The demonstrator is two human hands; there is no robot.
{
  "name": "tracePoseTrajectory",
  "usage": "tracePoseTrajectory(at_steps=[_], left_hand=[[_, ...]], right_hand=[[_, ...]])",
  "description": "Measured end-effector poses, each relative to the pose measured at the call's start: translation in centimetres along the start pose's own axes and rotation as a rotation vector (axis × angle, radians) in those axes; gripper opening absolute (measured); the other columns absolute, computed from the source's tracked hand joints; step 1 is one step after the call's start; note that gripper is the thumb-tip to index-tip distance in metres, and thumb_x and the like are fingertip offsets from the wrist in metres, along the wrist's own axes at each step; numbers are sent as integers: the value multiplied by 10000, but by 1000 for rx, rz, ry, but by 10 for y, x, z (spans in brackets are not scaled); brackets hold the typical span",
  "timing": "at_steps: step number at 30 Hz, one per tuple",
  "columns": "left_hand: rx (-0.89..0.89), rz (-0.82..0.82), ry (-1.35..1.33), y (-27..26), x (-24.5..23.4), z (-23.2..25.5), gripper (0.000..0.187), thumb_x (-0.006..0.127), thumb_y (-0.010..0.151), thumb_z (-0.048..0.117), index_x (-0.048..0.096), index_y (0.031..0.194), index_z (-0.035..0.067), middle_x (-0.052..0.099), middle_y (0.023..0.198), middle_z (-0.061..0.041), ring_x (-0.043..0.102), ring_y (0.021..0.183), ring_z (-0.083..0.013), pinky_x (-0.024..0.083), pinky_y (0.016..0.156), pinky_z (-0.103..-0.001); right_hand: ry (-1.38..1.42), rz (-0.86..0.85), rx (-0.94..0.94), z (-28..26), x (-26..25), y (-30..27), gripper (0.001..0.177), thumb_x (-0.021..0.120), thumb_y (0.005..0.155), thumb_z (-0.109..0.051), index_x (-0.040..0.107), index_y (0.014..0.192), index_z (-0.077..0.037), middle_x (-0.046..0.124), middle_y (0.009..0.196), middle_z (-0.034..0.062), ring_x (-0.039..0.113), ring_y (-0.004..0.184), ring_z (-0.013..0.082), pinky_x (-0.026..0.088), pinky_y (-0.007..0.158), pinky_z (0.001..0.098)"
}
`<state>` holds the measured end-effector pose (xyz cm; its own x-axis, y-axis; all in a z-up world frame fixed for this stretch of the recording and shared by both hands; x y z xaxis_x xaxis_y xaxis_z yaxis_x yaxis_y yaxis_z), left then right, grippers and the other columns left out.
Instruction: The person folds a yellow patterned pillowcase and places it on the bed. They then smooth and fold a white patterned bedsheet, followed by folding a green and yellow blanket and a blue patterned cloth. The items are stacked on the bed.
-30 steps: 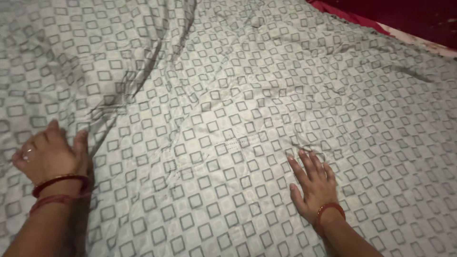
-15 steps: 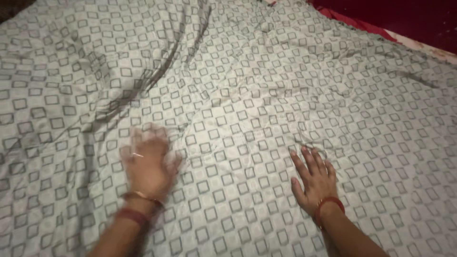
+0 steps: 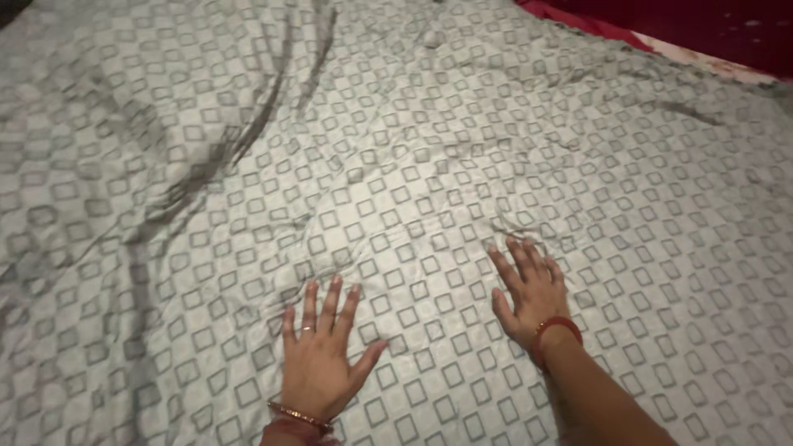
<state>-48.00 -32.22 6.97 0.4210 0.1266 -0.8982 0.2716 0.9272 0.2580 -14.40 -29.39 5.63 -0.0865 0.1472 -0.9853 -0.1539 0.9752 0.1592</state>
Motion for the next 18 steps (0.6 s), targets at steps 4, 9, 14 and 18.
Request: tracePoseTrajectory(at_steps=[4,9,14,18], left_hand=[[-64,-92,81,4,16,-3,845,537,839,663,372,1535,213,268,1639,-71,190,1491,-372,147,1139,-637],[-119,-274,236,13,35,-8,800,430,930,658,266,1592,238,176,1677,-56,83,1534,-342,84,1175,-640],[-150,-226,140,21,46,49,784,378,950,623,230,1613,231,128,1693,-78,10,1539,-360,7,1157,-631],[-62,-536,104,13,61,113,862,354,902,730,165,1596,255,75,1684,3,-43,1550,-307,-51,1189,-592]], right_hand=[[15,-22,22,3,3,-5,670,528,896,-363,397,1547,-276,348,1620,103,266,1515,324,203,1197,551],[-72,-203,186,-6,1,2,678,467,951,-397,309,1592,-240,232,1667,108,193,1524,349,161,1173,604],[-132,-313,169,-88,-7,-45,717,415,993,-516,241,1591,-161,171,1670,157,134,1513,392,128,1154,643],[36,-341,130,-84,-33,-108,733,451,962,-546,255,1594,-231,193,1663,109,129,1527,343,96,1179,622]])
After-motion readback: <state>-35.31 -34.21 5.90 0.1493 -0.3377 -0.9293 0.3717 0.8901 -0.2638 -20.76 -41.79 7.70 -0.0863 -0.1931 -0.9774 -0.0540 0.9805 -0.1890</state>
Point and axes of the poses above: each hand's wrist, its own y-axis towards the middle knuckle, its own x-axis out of the palm, z = x × y, the point moved 2 cm from there along y, towards the middle knuckle
